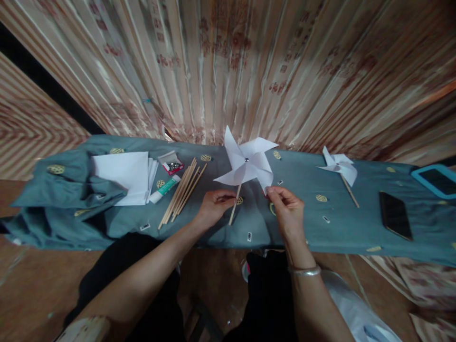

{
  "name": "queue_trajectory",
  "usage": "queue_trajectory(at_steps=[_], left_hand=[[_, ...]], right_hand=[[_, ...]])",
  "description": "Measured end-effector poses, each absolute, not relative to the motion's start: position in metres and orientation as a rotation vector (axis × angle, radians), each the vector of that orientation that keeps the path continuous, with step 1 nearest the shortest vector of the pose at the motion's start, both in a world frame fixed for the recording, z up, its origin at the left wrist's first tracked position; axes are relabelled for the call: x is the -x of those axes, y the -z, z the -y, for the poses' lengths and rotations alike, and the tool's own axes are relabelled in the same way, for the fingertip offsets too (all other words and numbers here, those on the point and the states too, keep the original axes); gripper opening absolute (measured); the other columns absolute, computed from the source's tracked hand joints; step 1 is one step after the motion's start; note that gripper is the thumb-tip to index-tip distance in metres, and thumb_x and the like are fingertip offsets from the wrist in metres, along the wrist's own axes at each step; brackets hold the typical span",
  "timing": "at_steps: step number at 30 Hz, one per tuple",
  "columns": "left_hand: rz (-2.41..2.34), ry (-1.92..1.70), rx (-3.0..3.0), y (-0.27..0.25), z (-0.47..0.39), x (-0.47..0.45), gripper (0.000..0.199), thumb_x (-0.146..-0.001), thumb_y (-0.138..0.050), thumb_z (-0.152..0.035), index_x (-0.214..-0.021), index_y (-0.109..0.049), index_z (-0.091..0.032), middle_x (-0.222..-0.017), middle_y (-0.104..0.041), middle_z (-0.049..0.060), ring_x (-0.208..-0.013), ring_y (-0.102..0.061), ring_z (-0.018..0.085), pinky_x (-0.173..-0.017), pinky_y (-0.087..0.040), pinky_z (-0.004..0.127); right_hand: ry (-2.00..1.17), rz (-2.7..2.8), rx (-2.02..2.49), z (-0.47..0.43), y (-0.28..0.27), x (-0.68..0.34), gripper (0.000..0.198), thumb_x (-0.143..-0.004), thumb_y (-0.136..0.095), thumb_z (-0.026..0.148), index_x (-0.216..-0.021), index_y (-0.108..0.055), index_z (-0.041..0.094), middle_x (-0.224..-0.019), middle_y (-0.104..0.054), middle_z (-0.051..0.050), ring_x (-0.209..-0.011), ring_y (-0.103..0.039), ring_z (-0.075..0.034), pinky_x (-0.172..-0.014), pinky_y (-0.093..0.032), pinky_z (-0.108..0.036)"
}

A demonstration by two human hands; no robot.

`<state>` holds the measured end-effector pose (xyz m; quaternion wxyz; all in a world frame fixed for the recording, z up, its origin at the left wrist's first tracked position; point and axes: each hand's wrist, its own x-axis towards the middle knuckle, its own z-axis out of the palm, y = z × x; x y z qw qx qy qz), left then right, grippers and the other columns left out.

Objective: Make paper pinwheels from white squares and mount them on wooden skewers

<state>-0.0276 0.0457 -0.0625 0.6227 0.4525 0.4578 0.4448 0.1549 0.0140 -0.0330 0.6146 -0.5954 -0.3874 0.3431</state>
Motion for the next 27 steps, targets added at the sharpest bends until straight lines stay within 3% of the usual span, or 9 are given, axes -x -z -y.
queue_trajectory(at_steps=[14, 27], left_hand=[[-1.052, -1.039, -1.014, 0.061, -0.046, 0.026, 0.026, -0.053, -0.083, -0.032, -0.072, -0.076, -0.016, -0.07, -0.074, 0.002, -0.067, -0.067, 0.017, -0.07, -0.054, 0.028], [-1.035, -1.044, -1.019, 0.061, -0.046, 0.025, 0.022, -0.054, -0.081, -0.03, -0.07, -0.076, -0.016, -0.069, -0.074, 0.002, -0.067, -0.066, 0.017, -0.069, -0.053, 0.027]], right_hand=[[-0.894, 0.985, 1.366, -0.008, 0.034, -0.136, 0.027, -0.071, -0.074, 0.047, -0.064, -0.069, 0.022, -0.061, -0.063, 0.001, -0.057, -0.051, -0.013, -0.053, -0.04, -0.025], [-0.974, 1.043, 1.31, -0.009, 0.037, -0.119, 0.028, -0.068, -0.076, 0.048, -0.066, -0.071, 0.021, -0.065, -0.07, 0.0, -0.06, -0.058, -0.015, -0.062, -0.049, -0.029]])
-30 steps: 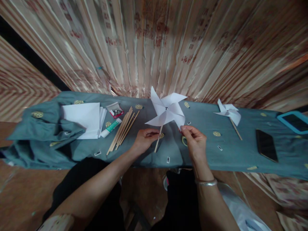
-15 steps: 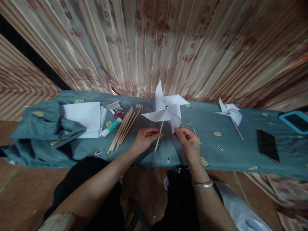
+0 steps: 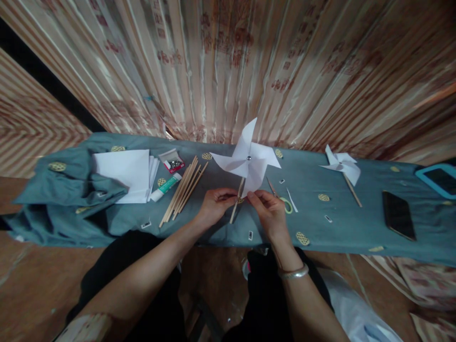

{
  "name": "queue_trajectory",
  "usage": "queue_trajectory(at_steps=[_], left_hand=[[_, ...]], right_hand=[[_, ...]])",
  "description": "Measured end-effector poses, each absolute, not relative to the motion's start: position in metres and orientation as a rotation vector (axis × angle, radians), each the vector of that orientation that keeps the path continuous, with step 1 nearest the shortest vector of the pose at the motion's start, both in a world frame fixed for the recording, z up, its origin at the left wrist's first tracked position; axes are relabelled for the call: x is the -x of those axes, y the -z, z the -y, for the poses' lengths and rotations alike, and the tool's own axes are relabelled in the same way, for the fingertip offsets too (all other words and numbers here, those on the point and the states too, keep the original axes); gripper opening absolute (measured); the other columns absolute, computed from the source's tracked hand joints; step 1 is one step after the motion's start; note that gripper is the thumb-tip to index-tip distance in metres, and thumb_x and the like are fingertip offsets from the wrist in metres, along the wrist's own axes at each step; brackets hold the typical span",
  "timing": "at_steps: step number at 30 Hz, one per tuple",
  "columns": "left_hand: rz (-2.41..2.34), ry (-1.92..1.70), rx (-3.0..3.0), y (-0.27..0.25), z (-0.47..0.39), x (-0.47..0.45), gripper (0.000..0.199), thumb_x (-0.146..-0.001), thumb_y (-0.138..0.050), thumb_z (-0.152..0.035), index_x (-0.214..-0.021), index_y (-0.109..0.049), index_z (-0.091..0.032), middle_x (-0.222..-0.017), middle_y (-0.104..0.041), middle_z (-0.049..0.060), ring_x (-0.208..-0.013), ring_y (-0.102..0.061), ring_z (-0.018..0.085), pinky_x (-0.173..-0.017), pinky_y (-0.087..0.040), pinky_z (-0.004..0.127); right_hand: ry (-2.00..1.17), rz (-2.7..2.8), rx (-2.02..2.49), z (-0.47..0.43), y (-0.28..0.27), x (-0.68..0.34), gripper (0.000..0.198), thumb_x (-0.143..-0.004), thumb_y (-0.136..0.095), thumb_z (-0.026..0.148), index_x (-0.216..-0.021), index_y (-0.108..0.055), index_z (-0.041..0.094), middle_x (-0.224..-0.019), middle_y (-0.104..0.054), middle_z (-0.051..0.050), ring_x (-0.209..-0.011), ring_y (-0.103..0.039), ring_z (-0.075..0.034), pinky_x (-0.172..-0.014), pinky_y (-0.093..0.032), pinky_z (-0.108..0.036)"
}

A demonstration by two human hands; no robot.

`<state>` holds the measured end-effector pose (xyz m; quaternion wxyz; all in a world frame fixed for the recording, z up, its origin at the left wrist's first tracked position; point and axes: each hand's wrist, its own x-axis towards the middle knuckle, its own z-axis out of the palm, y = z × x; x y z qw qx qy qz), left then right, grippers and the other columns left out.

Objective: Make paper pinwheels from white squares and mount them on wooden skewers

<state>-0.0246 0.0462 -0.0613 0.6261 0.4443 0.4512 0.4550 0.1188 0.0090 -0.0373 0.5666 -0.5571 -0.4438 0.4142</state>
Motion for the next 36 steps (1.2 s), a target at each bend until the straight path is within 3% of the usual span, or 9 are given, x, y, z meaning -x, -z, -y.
queue_trajectory(at_steps=[10, 17, 21, 26, 32, 36], left_hand=[[-1.02, -1.017, -1.036, 0.06, -0.045, 0.026, 0.032, -0.051, -0.086, -0.039, -0.07, -0.076, -0.016, -0.068, -0.073, 0.002, -0.066, -0.065, 0.017, -0.069, -0.051, 0.027], [-1.028, -1.004, -0.991, 0.064, -0.044, 0.026, 0.031, -0.053, -0.085, -0.034, -0.077, -0.078, -0.016, -0.073, -0.074, 0.003, -0.068, -0.066, 0.017, -0.07, -0.051, 0.028], [-1.004, -0.985, -0.968, 0.064, -0.042, 0.024, 0.032, -0.05, -0.087, -0.034, -0.074, -0.077, -0.016, -0.071, -0.074, 0.003, -0.065, -0.065, 0.015, -0.068, -0.05, 0.026], [-1.012, -0.932, -0.975, 0.062, -0.037, 0.024, 0.032, -0.047, -0.087, -0.034, -0.071, -0.076, -0.014, -0.064, -0.072, 0.002, -0.059, -0.062, 0.014, -0.062, -0.048, 0.024], [-0.999, -0.898, -0.992, 0.064, -0.036, 0.024, 0.026, -0.051, -0.084, -0.028, -0.072, -0.077, -0.015, -0.066, -0.072, 0.002, -0.062, -0.063, 0.015, -0.065, -0.049, 0.025], [-1.01, -0.917, -0.993, 0.063, -0.037, 0.026, 0.028, -0.051, -0.085, -0.029, -0.074, -0.078, -0.016, -0.071, -0.075, 0.003, -0.066, -0.066, 0.017, -0.069, -0.052, 0.028]], right_hand=[[-0.98, 1.12, 1.323, -0.008, 0.039, -0.115, 0.02, -0.071, -0.075, 0.041, -0.069, -0.073, 0.021, -0.067, -0.073, -0.001, -0.062, -0.062, -0.016, -0.064, -0.049, -0.03], [-0.74, 1.041, 1.414, -0.01, 0.028, -0.144, 0.032, -0.076, -0.071, 0.047, -0.058, -0.067, 0.02, -0.057, -0.064, 0.001, -0.057, -0.056, -0.014, -0.062, -0.046, -0.029], [-0.524, 0.908, 1.431, -0.019, 0.03, -0.172, 0.029, -0.07, -0.075, 0.047, -0.074, -0.072, 0.018, -0.071, -0.07, -0.002, -0.067, -0.061, -0.016, -0.068, -0.049, -0.03], [-0.445, 0.933, 1.474, -0.031, 0.038, -0.191, 0.041, -0.069, -0.075, 0.047, -0.095, -0.073, 0.016, -0.091, -0.074, -0.008, -0.082, -0.065, -0.019, -0.08, -0.051, -0.036], [-0.577, 0.928, 1.45, -0.037, 0.041, -0.191, 0.031, -0.067, -0.075, 0.046, -0.082, -0.076, 0.018, -0.085, -0.076, -0.005, -0.083, -0.066, -0.02, -0.086, -0.05, -0.037], [-0.616, 0.872, 1.405, -0.037, 0.04, -0.186, 0.023, -0.062, -0.078, 0.042, -0.072, -0.076, 0.02, -0.078, -0.075, -0.002, -0.074, -0.065, -0.018, -0.076, -0.051, -0.034]])
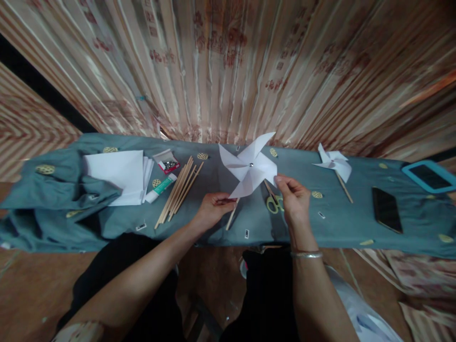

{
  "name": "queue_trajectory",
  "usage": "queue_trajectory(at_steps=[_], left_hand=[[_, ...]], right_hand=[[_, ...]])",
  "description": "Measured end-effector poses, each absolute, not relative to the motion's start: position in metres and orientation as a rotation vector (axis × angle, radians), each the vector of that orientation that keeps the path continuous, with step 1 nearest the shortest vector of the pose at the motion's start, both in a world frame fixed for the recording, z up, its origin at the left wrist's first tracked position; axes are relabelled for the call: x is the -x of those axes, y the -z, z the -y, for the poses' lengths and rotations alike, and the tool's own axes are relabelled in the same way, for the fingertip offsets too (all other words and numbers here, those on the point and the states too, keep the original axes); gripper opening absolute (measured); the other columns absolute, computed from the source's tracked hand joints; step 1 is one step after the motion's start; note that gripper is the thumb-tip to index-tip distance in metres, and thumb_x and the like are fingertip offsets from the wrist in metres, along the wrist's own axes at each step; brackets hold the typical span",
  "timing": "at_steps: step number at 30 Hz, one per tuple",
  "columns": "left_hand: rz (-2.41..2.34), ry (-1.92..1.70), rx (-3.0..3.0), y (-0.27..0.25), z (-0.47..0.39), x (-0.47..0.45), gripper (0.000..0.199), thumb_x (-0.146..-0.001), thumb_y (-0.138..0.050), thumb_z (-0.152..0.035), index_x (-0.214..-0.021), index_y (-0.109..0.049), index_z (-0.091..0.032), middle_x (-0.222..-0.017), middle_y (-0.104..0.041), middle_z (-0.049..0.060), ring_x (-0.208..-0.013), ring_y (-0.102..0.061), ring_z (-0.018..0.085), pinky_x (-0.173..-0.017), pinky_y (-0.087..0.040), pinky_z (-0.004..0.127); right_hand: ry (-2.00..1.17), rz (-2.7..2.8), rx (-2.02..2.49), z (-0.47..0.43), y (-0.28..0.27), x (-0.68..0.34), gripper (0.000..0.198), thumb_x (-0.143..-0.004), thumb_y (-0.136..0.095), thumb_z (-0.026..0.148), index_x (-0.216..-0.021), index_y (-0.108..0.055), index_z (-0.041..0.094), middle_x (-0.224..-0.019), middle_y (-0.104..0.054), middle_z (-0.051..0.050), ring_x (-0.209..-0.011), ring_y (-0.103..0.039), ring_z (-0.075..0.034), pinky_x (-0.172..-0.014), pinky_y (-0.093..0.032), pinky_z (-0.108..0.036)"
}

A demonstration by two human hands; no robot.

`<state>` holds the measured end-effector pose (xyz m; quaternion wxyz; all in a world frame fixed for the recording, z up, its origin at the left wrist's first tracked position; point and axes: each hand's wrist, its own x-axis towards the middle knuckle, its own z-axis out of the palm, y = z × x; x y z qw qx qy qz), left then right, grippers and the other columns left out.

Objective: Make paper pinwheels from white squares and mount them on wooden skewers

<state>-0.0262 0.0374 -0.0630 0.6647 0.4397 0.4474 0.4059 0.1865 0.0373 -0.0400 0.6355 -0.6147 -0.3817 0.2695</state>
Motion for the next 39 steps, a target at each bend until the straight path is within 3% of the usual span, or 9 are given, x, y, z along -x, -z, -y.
queue_trajectory(at_steps=[4, 17, 31, 39], left_hand=[[-1.016, -0.961, -0.948, 0.059, -0.039, 0.028, 0.033, -0.049, -0.088, -0.031, -0.075, -0.078, -0.015, -0.078, -0.077, 0.006, -0.074, -0.069, 0.02, -0.078, -0.054, 0.032], [-1.055, -1.008, -0.883, 0.048, -0.041, 0.027, 0.034, -0.045, -0.089, -0.034, -0.071, -0.077, -0.016, -0.071, -0.074, 0.004, -0.066, -0.064, 0.016, -0.067, -0.051, 0.028], [-1.073, -1.013, -0.936, 0.043, -0.041, 0.027, 0.034, -0.046, -0.088, -0.036, -0.071, -0.076, -0.017, -0.074, -0.074, 0.005, -0.074, -0.067, 0.019, -0.079, -0.052, 0.033], [-1.057, -1.025, -0.945, 0.043, -0.04, 0.025, 0.033, -0.046, -0.088, -0.036, -0.07, -0.076, -0.017, -0.074, -0.075, 0.005, -0.074, -0.067, 0.02, -0.079, -0.053, 0.034]], right_hand=[[-0.663, 0.851, 1.375, -0.036, 0.041, -0.182, 0.021, -0.061, -0.079, 0.04, -0.067, -0.075, 0.021, -0.077, -0.075, -0.001, -0.072, -0.063, -0.016, -0.075, -0.05, -0.032], [-0.78, 0.874, 1.363, -0.035, 0.042, -0.169, 0.025, -0.063, -0.078, 0.045, -0.069, -0.075, 0.021, -0.072, -0.072, 0.0, -0.07, -0.059, -0.016, -0.073, -0.046, -0.03], [-0.887, 0.877, 1.354, -0.024, 0.036, -0.148, 0.024, -0.061, -0.078, 0.046, -0.064, -0.075, 0.022, -0.076, -0.074, -0.001, -0.072, -0.06, -0.017, -0.071, -0.046, -0.03], [-0.928, 0.912, 1.324, -0.018, 0.031, -0.136, 0.026, -0.061, -0.078, 0.047, -0.061, -0.072, 0.021, -0.067, -0.07, 0.001, -0.065, -0.057, -0.015, -0.065, -0.046, -0.028]])
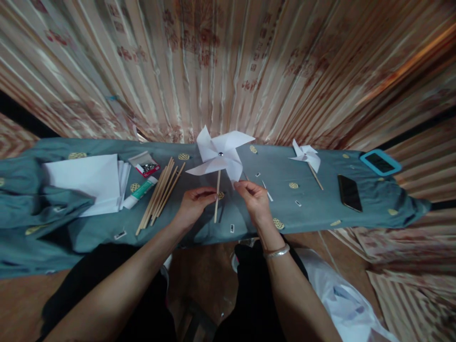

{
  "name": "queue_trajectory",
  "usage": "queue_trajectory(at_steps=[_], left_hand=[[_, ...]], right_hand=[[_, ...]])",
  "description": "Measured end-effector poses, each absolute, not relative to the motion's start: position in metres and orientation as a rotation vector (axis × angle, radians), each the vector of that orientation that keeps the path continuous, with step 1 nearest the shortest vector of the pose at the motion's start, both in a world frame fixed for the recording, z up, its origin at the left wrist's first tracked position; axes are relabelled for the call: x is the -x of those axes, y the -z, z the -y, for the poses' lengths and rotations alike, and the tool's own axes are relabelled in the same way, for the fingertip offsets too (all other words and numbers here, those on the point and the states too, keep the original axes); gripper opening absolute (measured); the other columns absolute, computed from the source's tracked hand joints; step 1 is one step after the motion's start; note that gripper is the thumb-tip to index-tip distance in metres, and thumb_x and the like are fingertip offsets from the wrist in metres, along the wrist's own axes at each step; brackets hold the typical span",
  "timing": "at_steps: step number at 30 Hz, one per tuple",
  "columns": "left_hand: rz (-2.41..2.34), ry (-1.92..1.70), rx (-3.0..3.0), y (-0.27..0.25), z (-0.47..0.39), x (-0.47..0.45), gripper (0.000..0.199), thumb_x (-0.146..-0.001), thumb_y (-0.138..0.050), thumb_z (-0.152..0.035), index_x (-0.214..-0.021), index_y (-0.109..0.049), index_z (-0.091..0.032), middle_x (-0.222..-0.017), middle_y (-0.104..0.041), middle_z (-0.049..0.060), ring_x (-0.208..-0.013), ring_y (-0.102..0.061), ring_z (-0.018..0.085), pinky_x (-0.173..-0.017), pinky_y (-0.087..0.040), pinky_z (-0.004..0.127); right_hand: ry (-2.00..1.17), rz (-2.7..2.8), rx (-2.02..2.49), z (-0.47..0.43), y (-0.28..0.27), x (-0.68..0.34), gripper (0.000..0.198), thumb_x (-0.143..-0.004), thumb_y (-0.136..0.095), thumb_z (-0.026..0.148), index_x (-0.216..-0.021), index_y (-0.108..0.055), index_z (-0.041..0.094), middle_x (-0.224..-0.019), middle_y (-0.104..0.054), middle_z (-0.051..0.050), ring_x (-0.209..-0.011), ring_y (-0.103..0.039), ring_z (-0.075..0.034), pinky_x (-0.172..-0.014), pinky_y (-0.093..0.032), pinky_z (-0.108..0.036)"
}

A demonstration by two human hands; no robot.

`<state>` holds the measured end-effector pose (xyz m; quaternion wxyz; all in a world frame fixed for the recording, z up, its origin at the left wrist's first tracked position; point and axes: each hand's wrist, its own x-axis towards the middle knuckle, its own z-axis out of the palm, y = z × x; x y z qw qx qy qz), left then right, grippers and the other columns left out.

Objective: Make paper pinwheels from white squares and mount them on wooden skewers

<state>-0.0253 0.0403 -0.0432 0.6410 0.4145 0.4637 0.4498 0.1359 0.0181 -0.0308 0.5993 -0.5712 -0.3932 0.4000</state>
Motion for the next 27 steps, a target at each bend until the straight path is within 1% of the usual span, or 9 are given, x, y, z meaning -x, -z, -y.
queue_trajectory(at_steps=[4, 7, 14, 18, 21, 24, 27], left_hand=[[-1.045, -1.027, -0.953, 0.045, -0.04, 0.025, 0.03, -0.049, -0.086, -0.035, -0.072, -0.077, -0.017, -0.074, -0.074, 0.004, -0.074, -0.067, 0.02, -0.08, -0.052, 0.034], [-1.056, -1.036, -0.933, 0.045, -0.039, 0.023, 0.033, -0.047, -0.087, -0.035, -0.071, -0.076, -0.017, -0.074, -0.074, 0.004, -0.075, -0.067, 0.02, -0.081, -0.052, 0.034], [-1.046, -1.037, -0.906, 0.045, -0.039, 0.02, 0.037, -0.043, -0.089, -0.038, -0.07, -0.075, -0.017, -0.073, -0.074, 0.004, -0.074, -0.067, 0.02, -0.081, -0.052, 0.034], [-1.04, -1.049, -0.898, 0.046, -0.038, 0.02, 0.037, -0.043, -0.089, -0.037, -0.07, -0.075, -0.016, -0.072, -0.074, 0.003, -0.072, -0.067, 0.019, -0.081, -0.053, 0.034], [-1.035, -1.048, -0.887, 0.047, -0.038, 0.02, 0.038, -0.041, -0.09, -0.038, -0.069, -0.075, -0.016, -0.071, -0.074, 0.003, -0.071, -0.066, 0.018, -0.08, -0.053, 0.034], [-1.016, -1.037, -0.882, 0.047, -0.037, 0.021, 0.039, -0.04, -0.09, -0.039, -0.069, -0.075, -0.016, -0.07, -0.074, 0.002, -0.07, -0.066, 0.018, -0.08, -0.052, 0.034], [-1.021, -1.033, -0.886, 0.046, -0.037, 0.021, 0.041, -0.041, -0.09, -0.04, -0.07, -0.075, -0.016, -0.07, -0.074, 0.002, -0.07, -0.066, 0.018, -0.082, -0.052, 0.034]], right_hand=[[-0.951, 0.943, 1.33, -0.016, 0.03, -0.132, 0.03, -0.061, -0.077, 0.051, -0.06, -0.07, 0.022, -0.066, -0.069, 0.001, -0.065, -0.057, -0.015, -0.065, -0.046, -0.029], [-0.977, 0.984, 1.334, -0.014, 0.03, -0.13, 0.034, -0.062, -0.076, 0.054, -0.061, -0.069, 0.021, -0.063, -0.065, 0.002, -0.062, -0.055, -0.015, -0.064, -0.045, -0.028], [-1.045, 1.0, 1.276, -0.012, 0.031, -0.121, 0.034, -0.063, -0.077, 0.052, -0.056, -0.064, 0.021, -0.053, -0.056, 0.004, -0.055, -0.049, -0.012, -0.058, -0.04, -0.027], [-1.075, 1.016, 1.271, -0.014, 0.035, -0.117, 0.034, -0.064, -0.076, 0.052, -0.057, -0.064, 0.021, -0.055, -0.059, 0.003, -0.054, -0.048, -0.012, -0.057, -0.04, -0.026], [-1.052, 1.061, 1.286, -0.014, 0.038, -0.115, 0.033, -0.068, -0.073, 0.051, -0.059, -0.065, 0.021, -0.056, -0.061, 0.003, -0.054, -0.049, -0.012, -0.056, -0.041, -0.026], [-0.905, 1.208, 1.327, -0.012, 0.036, -0.115, 0.028, -0.075, -0.068, 0.045, -0.059, -0.065, 0.021, -0.058, -0.062, 0.002, -0.058, -0.054, -0.014, -0.062, -0.044, -0.027], [-0.702, 1.367, 1.368, -0.008, 0.029, -0.117, 0.024, -0.08, -0.067, 0.04, -0.063, -0.07, 0.023, -0.072, -0.07, -0.001, -0.074, -0.063, -0.018, -0.076, -0.047, -0.031]])
